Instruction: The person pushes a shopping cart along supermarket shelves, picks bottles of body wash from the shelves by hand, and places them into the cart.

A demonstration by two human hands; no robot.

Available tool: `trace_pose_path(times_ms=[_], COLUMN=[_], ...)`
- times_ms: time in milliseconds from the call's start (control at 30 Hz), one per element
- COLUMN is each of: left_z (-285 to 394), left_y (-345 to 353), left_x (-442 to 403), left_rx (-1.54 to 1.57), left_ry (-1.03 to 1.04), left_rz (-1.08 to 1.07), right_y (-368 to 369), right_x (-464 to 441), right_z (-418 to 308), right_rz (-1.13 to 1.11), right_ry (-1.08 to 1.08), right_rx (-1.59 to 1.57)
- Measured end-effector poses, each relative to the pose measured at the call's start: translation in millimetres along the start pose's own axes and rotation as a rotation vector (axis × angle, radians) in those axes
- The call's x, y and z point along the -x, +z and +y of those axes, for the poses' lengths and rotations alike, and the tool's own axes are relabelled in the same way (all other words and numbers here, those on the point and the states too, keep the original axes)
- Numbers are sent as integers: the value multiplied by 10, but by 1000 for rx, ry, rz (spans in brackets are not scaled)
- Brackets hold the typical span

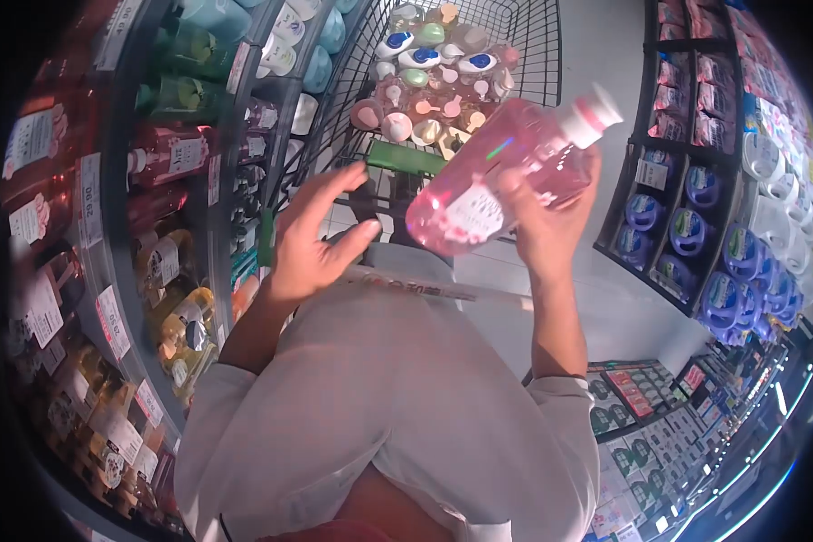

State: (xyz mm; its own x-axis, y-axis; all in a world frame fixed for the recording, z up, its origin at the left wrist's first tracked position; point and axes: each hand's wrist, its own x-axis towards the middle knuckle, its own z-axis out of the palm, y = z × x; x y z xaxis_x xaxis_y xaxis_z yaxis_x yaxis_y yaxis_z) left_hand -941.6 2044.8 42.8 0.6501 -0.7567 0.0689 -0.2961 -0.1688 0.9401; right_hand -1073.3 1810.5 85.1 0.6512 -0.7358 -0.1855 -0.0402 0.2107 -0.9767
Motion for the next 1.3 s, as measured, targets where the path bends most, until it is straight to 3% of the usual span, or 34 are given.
trace_pose_path(times_ms=[167, 267, 367, 467, 533, 667, 733, 767, 1033, 1200, 1267, 1300], left_z=[-463, -500, -472, -512, -523, -492, -483, -487, -486, -496, -469, -470], left_y=[13, 22, 101, 158, 160, 159, 177, 177, 192, 188, 181, 193], left_x=[756, 857, 765, 722, 741, 689, 686, 672, 657, 639, 649, 645], left_rx=[-366, -486, -553, -616, -620, -608, -642, -642, -631, -621, -616, -614], left_ry=[-254, -168, -271, -306, -315, -356, -381, -375, -389, -400, -415, -415], left_rz=[-39, -134, -106, -93, -98, -83, -113, -119, -132, -165, -184, -178], right_y=[-300, -342, -454, -811, -550, -561, -679, -793, -1204, -1355, -1440, -1496], right_x=[-1261, -2019, -2691, -3383, -3543, -3891, -3996, -4083, -4208, -4237, -4299, -4319], right_z=[245, 620, 1224, 2053, 2142, 2411, 2439, 2611, 3108, 3343, 3442, 3469], right_rz=[59, -10, 45, -88, 12, 3, -84, -59, -120, -192, -271, -314], right_ry=[-163, -254, -258, -351, -354, -439, -299, -372, -160, -12, 72, 111], right_rx=[198, 298, 474, 735, 808, 941, 814, 740, 909, 1075, 1412, 1423])
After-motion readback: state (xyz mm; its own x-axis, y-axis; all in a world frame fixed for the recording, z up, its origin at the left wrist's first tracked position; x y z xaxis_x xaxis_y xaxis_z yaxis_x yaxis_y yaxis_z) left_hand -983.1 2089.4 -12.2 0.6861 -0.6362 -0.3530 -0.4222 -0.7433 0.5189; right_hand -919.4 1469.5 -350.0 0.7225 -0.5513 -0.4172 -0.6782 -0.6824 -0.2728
